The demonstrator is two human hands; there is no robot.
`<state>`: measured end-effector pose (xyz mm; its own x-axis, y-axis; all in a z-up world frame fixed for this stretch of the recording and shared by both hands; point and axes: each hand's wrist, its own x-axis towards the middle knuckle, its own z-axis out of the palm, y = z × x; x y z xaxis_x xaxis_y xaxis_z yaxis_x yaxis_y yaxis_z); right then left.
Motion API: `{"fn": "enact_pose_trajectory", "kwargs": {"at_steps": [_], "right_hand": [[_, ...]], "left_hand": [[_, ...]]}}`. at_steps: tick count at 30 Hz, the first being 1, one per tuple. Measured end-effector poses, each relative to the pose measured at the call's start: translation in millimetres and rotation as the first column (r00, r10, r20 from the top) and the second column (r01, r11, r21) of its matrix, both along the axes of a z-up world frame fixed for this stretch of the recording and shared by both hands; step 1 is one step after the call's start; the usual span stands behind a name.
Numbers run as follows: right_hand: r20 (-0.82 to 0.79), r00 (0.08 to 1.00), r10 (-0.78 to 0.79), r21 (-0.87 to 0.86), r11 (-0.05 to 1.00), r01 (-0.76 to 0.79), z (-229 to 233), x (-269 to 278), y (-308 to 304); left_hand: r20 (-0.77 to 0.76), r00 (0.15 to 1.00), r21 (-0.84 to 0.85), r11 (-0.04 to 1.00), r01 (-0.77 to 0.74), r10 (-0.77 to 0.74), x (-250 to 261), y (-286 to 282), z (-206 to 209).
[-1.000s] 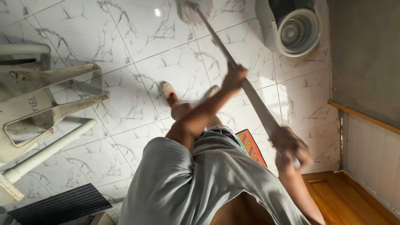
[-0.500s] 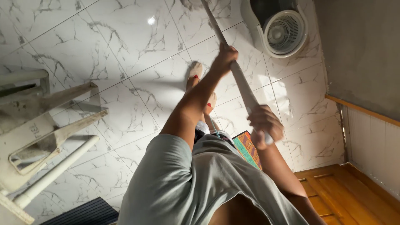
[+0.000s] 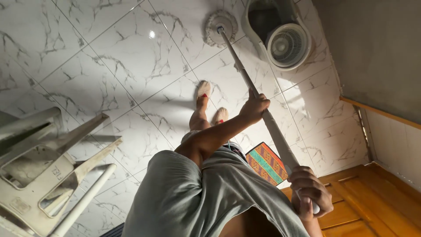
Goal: The person mops a white marble-patterned tiled floor using a spin mop. They move around the room, cleaning the floor around various items including stacked chairs, a mattress, and a mop bucket.
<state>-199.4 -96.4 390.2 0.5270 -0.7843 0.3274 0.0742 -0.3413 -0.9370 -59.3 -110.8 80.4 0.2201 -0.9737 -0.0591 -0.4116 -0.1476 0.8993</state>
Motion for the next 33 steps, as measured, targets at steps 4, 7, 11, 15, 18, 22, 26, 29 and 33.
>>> {"fn": "enact_pose_trajectory", "kwargs": {"at_steps": [4,7,11,15,18,22,26,29,33], "right_hand": [[0.078,0.993,-0.085,-0.096,0.991,0.093,-14,33,-15],[0.129,0.987,-0.096,-0.133,0.985,0.113,-43,69,-31],[0.143,0.984,-0.107,-0.150,0.980,0.129,-99,132,-57],[0.197,0.972,-0.127,-0.142,0.977,0.157,-146,184,-79],[0.121,0.982,-0.146,-0.107,0.981,0.159,-140,174,-74],[0.023,0.986,-0.165,-0.010,0.986,0.166,-81,127,-40],[0.039,0.988,-0.150,-0.036,0.988,0.151,-30,88,-14],[0.072,0.974,-0.215,-0.007,0.976,0.216,-32,80,-12],[0.151,0.955,-0.255,-0.008,0.966,0.259,-76,91,-38]], "left_hand": [[-0.047,0.989,0.070,0.987,0.142,-0.139,32,-24,-8],[0.034,0.997,-0.014,0.997,0.076,-0.075,71,-54,-45],[0.123,0.992,-0.260,0.965,0.025,0.007,152,-120,-118],[0.208,0.977,0.022,0.999,0.050,-0.053,211,-161,-146],[0.273,0.962,-0.055,0.998,0.002,0.013,198,-151,-143],[0.056,0.996,-0.156,0.986,-0.066,0.075,143,-94,-84],[-0.014,0.998,0.063,0.996,0.070,-0.069,103,-42,12],[0.114,0.976,0.156,0.974,0.164,-0.183,109,-55,29],[0.115,0.979,0.171,0.974,0.149,-0.170,118,-92,-24]]}}
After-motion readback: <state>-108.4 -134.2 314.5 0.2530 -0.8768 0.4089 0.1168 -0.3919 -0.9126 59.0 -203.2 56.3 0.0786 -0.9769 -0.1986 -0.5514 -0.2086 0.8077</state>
